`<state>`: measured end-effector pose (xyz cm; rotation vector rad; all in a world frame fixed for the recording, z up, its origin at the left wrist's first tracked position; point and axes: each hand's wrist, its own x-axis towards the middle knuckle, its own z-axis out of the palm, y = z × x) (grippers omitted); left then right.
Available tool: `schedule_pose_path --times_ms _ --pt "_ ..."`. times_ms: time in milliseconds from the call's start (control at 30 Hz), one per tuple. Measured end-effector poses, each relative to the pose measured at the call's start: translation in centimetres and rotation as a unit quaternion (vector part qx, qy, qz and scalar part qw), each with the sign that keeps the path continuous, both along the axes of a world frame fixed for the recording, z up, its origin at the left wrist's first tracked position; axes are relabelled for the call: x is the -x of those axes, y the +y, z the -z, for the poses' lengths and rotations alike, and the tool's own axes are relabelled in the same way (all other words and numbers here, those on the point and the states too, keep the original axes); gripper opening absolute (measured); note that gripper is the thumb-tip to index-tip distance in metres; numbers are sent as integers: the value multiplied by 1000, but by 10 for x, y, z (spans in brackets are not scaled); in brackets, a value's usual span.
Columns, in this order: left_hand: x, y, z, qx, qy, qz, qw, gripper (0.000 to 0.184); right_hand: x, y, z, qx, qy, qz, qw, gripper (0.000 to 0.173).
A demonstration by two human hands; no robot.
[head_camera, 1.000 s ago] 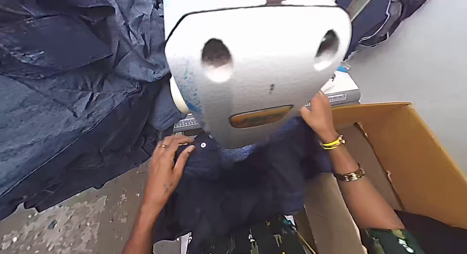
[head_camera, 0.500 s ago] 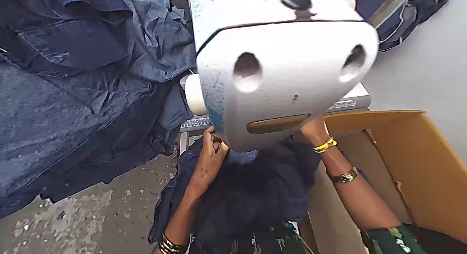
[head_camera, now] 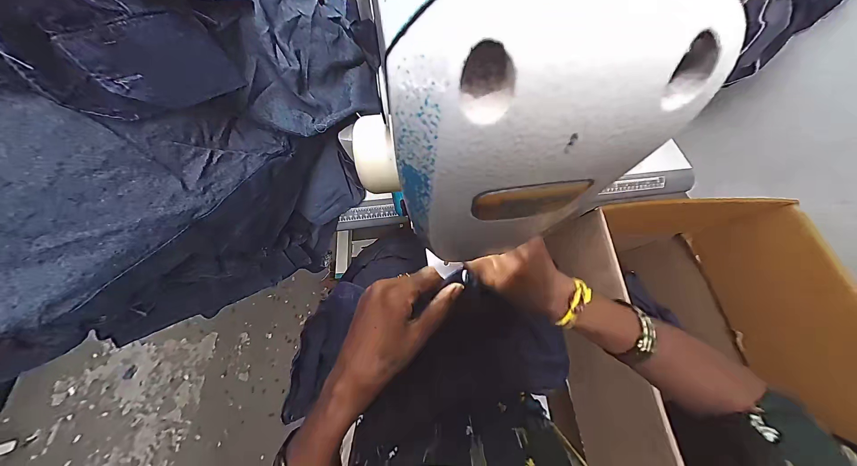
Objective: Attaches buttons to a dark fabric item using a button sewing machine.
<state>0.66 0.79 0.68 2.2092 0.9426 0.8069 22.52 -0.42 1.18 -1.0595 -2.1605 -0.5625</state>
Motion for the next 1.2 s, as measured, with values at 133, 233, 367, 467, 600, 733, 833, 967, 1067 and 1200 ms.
schedule_pose_path --times_ms 133,233,367,467,600,733,833,967,1067,1200 --pt "7 -3 -9 -1 -83 34 996 30 3 -4 -2 160 137 -78 974 22" --pt "37 6 -14 61 -113 -14 992 28 -4 -25 -5 400 304 -201 841 29" --pt "96 42 3 87 -9 -204 975 28 -50 -26 5 419 407 -39 810 13" --pt "106 48 11 98 19 -232 967 28 -77 -22 11 408 451 31 793 17" --pt "91 51 9 75 23 -232 969 29 -91 -19 12 375 454 65 806 18" --pt "85 54 12 53 46 -220 973 33 -101 -18 15 352 371 146 847 17" --pt "78 52 22 -8 111 -216 970 42 -112 -12 20 290 223 263 893 24" --pt "48 48 32 35 109 -91 989 45 -117 15 25 219 95 310 920 33" --pt "12 39 27 168 6 -33 985 52 -111 42 27 209 74 314 923 46" --pt "-17 36 19 241 -48 -73 967 50 -106 60 33 237 45 313 919 64"
